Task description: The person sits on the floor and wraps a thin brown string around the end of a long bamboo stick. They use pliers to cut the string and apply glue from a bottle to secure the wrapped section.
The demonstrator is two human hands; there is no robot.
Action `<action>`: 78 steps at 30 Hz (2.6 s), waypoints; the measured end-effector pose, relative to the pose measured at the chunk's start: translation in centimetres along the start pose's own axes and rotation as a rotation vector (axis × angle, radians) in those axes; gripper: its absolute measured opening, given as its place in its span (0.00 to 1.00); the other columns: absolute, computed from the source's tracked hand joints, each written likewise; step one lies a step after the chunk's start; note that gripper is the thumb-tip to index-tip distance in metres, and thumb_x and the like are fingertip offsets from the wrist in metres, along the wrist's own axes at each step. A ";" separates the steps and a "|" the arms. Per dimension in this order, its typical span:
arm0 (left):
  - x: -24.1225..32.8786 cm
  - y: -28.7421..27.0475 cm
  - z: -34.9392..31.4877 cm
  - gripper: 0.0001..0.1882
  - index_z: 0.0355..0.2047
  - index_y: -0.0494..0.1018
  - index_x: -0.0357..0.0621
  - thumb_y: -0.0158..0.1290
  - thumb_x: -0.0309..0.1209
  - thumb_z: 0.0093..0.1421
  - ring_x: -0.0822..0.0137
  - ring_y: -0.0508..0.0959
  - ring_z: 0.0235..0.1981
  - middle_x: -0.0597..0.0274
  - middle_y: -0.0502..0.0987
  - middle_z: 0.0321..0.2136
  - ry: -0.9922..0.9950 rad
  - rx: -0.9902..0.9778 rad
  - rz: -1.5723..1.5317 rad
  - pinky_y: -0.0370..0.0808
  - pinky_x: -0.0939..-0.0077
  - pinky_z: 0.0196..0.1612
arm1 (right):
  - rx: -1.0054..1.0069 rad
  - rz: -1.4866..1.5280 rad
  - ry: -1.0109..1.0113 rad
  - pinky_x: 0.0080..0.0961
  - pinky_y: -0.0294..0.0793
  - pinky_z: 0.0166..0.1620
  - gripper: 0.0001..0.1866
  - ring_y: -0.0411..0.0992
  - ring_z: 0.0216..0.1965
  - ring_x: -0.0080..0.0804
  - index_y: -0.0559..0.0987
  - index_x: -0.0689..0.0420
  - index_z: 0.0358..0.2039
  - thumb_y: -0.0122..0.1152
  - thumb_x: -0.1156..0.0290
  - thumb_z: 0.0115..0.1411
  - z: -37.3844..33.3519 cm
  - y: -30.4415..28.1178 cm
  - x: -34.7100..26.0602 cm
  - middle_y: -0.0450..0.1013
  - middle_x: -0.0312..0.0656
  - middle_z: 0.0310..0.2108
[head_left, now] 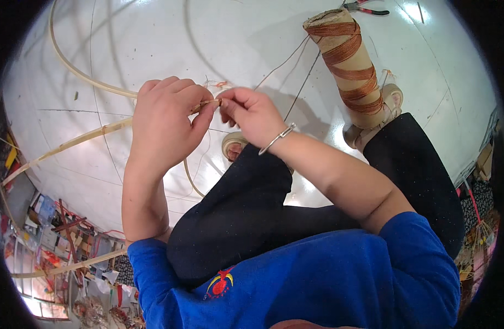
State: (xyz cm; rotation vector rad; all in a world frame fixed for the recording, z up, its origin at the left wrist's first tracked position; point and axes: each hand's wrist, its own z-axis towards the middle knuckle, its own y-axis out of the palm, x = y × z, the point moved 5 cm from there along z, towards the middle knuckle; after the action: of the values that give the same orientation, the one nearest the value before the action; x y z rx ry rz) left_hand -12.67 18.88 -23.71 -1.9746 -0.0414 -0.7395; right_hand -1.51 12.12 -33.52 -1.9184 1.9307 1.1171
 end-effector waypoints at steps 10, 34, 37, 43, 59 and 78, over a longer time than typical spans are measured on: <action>-0.1 0.0 0.0 0.03 0.26 0.76 0.46 0.55 0.29 0.49 0.63 0.71 0.26 0.66 0.72 0.20 -0.021 0.001 -0.018 0.62 0.69 0.35 | -0.008 -0.477 -0.251 0.19 0.70 0.29 0.08 0.69 0.25 0.20 0.77 0.63 0.36 0.53 0.73 0.59 -3.1 0.7 -2.2 0.73 0.41 0.25; 0.0 0.1 0.2 0.08 0.29 0.79 0.55 0.55 0.27 0.47 0.66 0.70 0.23 0.70 0.67 0.15 0.028 0.008 -0.045 0.62 0.70 0.32 | -0.132 0.136 0.075 0.20 0.73 0.38 0.09 0.73 0.35 0.24 0.74 0.63 0.40 0.52 0.72 0.61 -0.2 -1.0 -1.7 0.75 0.38 0.31; 0.2 0.1 0.4 0.08 0.28 0.79 0.55 0.55 0.27 0.46 0.66 0.70 0.23 0.70 0.67 0.15 0.036 0.005 -0.040 0.62 0.70 0.31 | -0.104 0.164 0.058 0.18 0.71 0.36 0.09 0.71 0.32 0.20 0.74 0.63 0.38 0.53 0.72 0.60 0.0 -1.1 -0.9 0.74 0.37 0.29; 0.2 0.1 0.5 0.07 0.27 0.78 0.53 0.55 0.27 0.47 0.67 0.70 0.22 0.70 0.67 0.14 0.054 0.005 -0.029 0.62 0.70 0.31 | -0.070 0.126 -0.112 0.16 0.69 0.33 0.07 0.67 0.27 0.18 0.76 0.61 0.37 0.52 0.73 0.61 0.5 -0.9 -0.8 0.72 0.33 0.25; 0.6 -0.1 0.6 0.02 0.25 0.75 0.51 0.55 0.29 0.49 0.66 0.72 0.24 0.70 0.72 0.17 0.031 0.035 -0.044 0.62 0.70 0.33 | 0.173 0.066 -0.274 0.15 0.69 0.32 0.06 0.68 0.28 0.16 0.79 0.60 0.34 0.57 0.74 0.57 0.6 -1.5 -0.5 0.75 0.34 0.28; 0.1 0.1 0.6 0.04 0.26 0.75 0.48 0.55 0.27 0.48 0.64 0.73 0.27 0.66 0.74 0.21 0.019 -0.030 -0.052 0.63 0.70 0.35 | -0.048 -0.263 -0.141 0.16 0.68 0.27 0.07 0.70 0.25 0.16 0.77 0.63 0.33 0.55 0.73 0.59 -2.7 0.6 -2.0 0.71 0.33 0.21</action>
State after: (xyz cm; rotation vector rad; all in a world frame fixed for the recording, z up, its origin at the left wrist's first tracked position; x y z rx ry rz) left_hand -12.30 19.33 -23.92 -2.0010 -0.0709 -0.7963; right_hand -0.78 11.93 -30.15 -1.9886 1.5399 1.1922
